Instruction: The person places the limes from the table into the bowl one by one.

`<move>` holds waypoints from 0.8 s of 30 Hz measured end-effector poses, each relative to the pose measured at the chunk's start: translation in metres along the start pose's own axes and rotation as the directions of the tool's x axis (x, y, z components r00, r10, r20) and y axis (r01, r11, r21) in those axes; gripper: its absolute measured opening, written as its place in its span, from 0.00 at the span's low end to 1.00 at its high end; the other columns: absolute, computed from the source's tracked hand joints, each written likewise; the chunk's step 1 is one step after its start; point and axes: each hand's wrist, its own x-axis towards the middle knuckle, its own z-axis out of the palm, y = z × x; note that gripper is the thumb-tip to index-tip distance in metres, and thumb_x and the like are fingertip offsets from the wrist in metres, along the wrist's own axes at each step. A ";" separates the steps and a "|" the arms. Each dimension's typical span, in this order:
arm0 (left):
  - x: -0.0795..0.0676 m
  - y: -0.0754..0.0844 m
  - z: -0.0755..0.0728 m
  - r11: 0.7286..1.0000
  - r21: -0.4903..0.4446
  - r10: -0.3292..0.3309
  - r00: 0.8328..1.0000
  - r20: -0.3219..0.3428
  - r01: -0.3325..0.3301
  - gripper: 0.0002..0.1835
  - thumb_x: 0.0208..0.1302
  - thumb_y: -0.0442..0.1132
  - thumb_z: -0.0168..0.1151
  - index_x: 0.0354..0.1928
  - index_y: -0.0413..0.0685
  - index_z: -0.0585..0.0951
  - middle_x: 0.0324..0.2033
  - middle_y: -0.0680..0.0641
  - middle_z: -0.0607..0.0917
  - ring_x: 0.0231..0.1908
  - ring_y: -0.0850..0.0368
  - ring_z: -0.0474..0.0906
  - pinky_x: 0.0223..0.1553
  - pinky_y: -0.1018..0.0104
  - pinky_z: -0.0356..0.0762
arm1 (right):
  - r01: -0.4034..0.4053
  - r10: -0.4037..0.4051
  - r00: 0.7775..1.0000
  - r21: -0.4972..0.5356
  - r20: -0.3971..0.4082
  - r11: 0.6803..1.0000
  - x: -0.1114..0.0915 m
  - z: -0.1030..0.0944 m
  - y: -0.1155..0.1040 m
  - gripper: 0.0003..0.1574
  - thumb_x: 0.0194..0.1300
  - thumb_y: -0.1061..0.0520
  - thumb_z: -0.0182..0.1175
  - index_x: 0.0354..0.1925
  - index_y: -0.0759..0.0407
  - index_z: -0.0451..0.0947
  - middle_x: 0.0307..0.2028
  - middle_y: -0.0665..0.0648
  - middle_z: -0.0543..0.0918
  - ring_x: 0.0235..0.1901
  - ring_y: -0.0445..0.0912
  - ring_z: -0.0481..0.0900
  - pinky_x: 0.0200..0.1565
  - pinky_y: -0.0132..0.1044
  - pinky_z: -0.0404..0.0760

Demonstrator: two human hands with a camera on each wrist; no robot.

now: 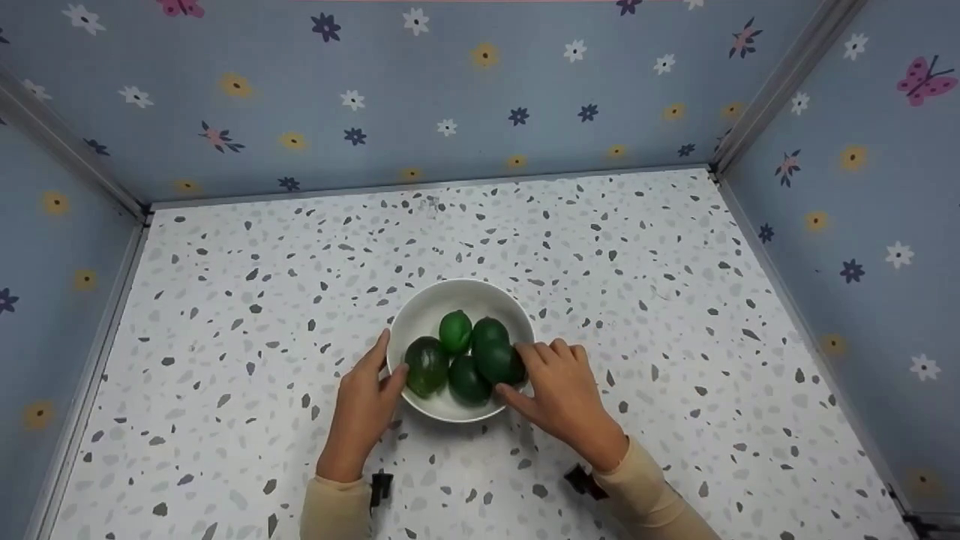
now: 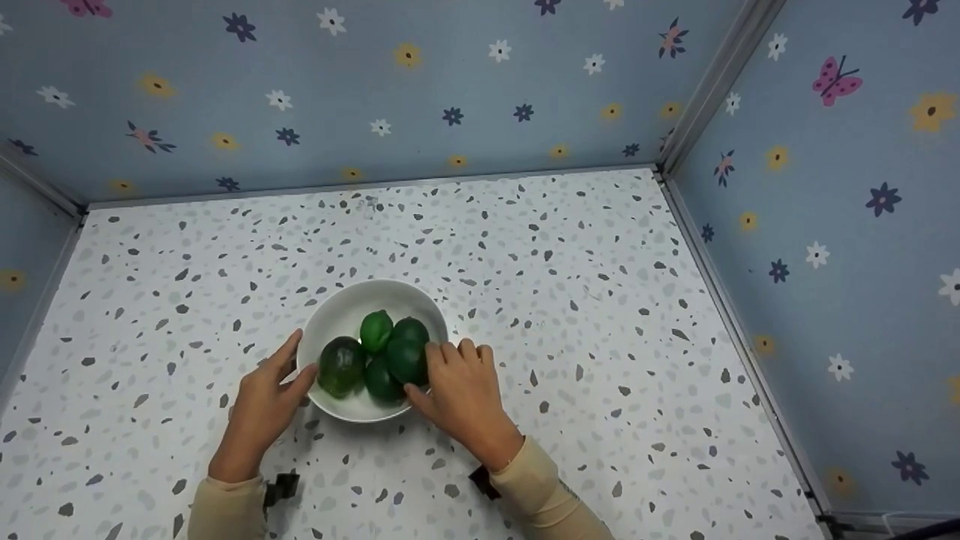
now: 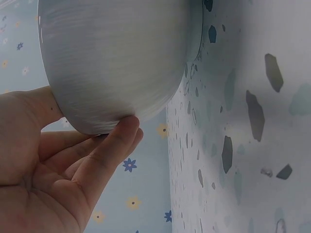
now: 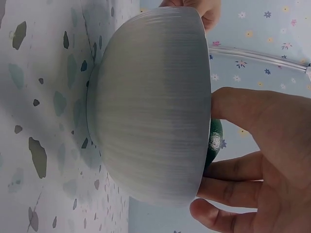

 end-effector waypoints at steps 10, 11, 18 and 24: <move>-0.001 -0.001 0.001 1.000 0.005 0.002 1.000 0.004 -0.002 0.33 0.72 0.35 0.60 0.74 0.35 0.62 0.69 0.36 0.69 0.65 0.44 0.69 0.56 0.63 0.80 | 0.036 -0.035 0.999 0.032 -0.039 0.999 -0.005 0.001 0.003 0.34 0.58 0.40 0.72 0.53 0.61 0.80 0.38 0.56 0.83 0.35 0.53 0.75 0.35 0.44 0.73; -0.001 -0.001 0.001 1.000 0.006 0.001 1.000 0.007 -0.001 0.33 0.72 0.35 0.60 0.74 0.35 0.61 0.69 0.36 0.68 0.65 0.44 0.69 0.56 0.64 0.80 | 0.038 -0.036 0.998 0.039 -0.046 0.999 -0.006 0.000 0.004 0.34 0.59 0.40 0.71 0.53 0.62 0.80 0.38 0.56 0.83 0.34 0.53 0.75 0.35 0.44 0.73; -0.001 -0.001 0.000 0.999 0.038 0.004 1.000 0.000 -0.004 0.33 0.72 0.35 0.61 0.74 0.35 0.62 0.68 0.34 0.69 0.65 0.42 0.70 0.56 0.60 0.81 | 0.042 -0.035 0.996 0.085 -0.084 0.996 -0.007 -0.002 0.005 0.29 0.63 0.43 0.69 0.53 0.62 0.80 0.37 0.54 0.83 0.35 0.51 0.76 0.35 0.43 0.74; -0.001 -0.002 -0.001 0.991 0.135 0.019 1.000 -0.014 -0.017 0.33 0.72 0.36 0.61 0.74 0.35 0.62 0.68 0.34 0.69 0.66 0.41 0.68 0.59 0.53 0.79 | 0.059 -0.047 0.992 0.110 -0.117 0.992 -0.009 -0.004 0.008 0.26 0.63 0.46 0.69 0.52 0.61 0.81 0.39 0.54 0.83 0.36 0.51 0.77 0.35 0.42 0.74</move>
